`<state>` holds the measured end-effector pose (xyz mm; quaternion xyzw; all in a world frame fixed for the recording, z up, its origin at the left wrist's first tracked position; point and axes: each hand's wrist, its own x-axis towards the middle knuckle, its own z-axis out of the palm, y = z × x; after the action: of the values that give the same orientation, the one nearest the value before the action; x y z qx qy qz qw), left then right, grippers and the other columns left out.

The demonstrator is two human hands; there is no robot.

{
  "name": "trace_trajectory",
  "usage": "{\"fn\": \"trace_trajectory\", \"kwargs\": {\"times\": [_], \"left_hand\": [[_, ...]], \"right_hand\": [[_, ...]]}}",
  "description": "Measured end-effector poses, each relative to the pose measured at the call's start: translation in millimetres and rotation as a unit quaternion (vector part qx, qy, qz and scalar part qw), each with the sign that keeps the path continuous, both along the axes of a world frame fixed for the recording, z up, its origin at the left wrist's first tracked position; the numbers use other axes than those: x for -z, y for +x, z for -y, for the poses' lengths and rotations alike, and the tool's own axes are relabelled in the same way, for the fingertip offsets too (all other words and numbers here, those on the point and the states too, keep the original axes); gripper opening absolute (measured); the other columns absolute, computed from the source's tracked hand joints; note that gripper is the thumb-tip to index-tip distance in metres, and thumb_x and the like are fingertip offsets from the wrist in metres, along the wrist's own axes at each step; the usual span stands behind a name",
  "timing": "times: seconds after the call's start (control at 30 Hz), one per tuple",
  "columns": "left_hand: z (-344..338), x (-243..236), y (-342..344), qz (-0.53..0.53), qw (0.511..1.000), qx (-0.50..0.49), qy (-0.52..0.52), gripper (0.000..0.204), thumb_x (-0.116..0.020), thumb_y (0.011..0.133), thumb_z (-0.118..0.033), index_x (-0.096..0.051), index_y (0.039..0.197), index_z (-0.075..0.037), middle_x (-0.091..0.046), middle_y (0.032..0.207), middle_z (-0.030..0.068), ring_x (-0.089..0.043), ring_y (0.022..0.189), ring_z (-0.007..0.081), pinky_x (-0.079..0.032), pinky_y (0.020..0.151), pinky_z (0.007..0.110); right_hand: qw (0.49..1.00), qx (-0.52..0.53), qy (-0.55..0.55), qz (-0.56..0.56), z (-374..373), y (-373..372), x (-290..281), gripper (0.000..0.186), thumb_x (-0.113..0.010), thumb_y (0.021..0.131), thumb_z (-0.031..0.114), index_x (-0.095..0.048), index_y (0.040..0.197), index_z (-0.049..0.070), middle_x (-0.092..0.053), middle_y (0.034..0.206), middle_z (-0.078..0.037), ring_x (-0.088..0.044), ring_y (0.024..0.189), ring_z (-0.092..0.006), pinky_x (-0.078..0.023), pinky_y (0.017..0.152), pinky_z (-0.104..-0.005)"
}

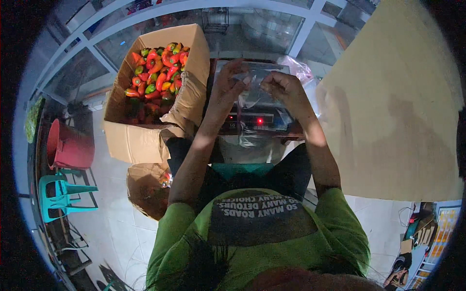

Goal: The person packs bell peppers into a plastic bag, weighs the bag on a digital scale, and ties the bag closed.

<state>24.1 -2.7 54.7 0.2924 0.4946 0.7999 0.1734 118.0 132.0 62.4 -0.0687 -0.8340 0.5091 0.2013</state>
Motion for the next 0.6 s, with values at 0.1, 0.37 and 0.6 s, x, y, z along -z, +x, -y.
{"fn": "trace_trajectory", "kwargs": {"times": [0.1, 0.37, 0.6], "left_hand": [[0, 2, -15, -0.099, 0.986, 0.100, -0.094, 0.023, -0.059, 0.075, -0.018, -0.052, 0.091, -0.003, -0.051, 0.079, -0.0011, -0.045, 0.073, 0.0058, -0.037, 0.065, 0.020], [7, 4, -18, -0.102, 0.984, 0.117, -0.084, 0.012, -0.057, 0.076, -0.013, -0.050, 0.078, -0.003, -0.051, 0.074, -0.0020, -0.044, 0.070, 0.0037, -0.037, 0.061, 0.019], [12, -1, -10, 0.002, 0.970, 0.236, -0.048, 0.014, -0.055, 0.077, -0.012, -0.052, 0.084, -0.001, -0.051, 0.077, 0.0008, -0.045, 0.070, 0.0059, -0.039, 0.064, 0.021]], "right_hand": [[0.996, 0.011, 0.092, 0.012, -1, 2, -2, 0.020, -0.054, 0.077, 0.021, -0.050, 0.072, 0.001, -0.049, 0.060, -0.003, -0.044, 0.056, -0.0085, -0.036, 0.052, -0.0238], [0.999, -0.017, 0.033, -0.008, -1, 9, -9, 0.011, -0.056, 0.074, 0.011, -0.051, 0.070, 0.001, -0.046, 0.061, 0.002, -0.039, 0.058, -0.0049, -0.032, 0.052, -0.0192], [0.992, 0.019, 0.117, 0.039, 2, 23, -28, 0.015, -0.055, 0.076, 0.016, -0.053, 0.079, 0.002, -0.054, 0.065, -0.007, -0.047, 0.059, -0.0099, -0.038, 0.054, -0.0243]]}}
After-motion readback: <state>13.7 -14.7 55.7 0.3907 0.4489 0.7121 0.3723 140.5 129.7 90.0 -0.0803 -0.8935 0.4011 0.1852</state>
